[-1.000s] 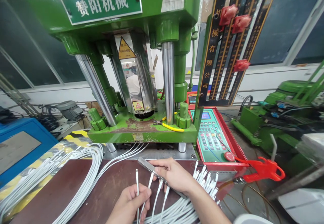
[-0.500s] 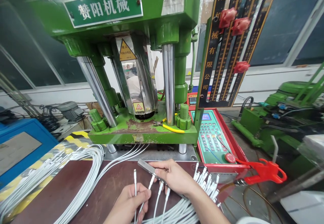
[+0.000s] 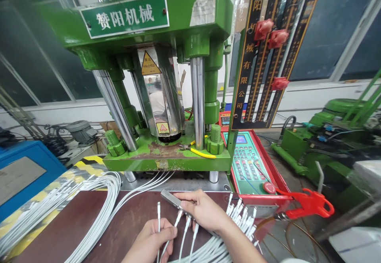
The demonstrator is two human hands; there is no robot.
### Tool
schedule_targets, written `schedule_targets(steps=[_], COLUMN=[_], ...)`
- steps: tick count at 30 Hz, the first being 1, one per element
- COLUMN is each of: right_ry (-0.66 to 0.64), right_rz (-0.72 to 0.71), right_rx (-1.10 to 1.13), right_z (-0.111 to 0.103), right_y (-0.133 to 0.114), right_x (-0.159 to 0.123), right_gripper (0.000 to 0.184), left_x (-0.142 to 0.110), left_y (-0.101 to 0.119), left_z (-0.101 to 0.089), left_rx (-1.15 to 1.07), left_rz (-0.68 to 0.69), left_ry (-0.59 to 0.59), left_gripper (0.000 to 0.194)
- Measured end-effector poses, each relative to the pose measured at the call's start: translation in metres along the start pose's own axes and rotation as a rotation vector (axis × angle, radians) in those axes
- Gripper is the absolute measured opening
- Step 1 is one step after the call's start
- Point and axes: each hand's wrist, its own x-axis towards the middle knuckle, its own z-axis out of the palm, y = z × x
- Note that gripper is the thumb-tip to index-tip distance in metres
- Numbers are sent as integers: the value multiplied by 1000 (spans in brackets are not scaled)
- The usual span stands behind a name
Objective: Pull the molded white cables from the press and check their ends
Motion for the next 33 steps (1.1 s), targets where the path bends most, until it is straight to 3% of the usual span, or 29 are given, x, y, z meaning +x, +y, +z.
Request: schedule_targets(steps=[8,14,20,24,27,33], right_ry=[-2,20,0,-17,-25,-16], right_rz=[-41,18,32,53,70,71], right_rx=[-18,-48,43,96,105,97], right_z=[0,3,1,0,-1,2], right_y=[0,3,3,3,3,15], right_x=[1,2,2,2,2,3], right_gripper=[37,42,43,51,49,50], left_x=[1,0,-3,-9,-14,-13], left_y=[-2,3,6,7,7,2], left_z=[-1,2,5,-1,-9,-15], left_rx=[-17,-12,-173,-281,-178,1], left_rz=[25,10,-16,20,68,75], left_ry=[8,9,-52,-5,21,-60], left_gripper=[23,24,31,36,38,42])
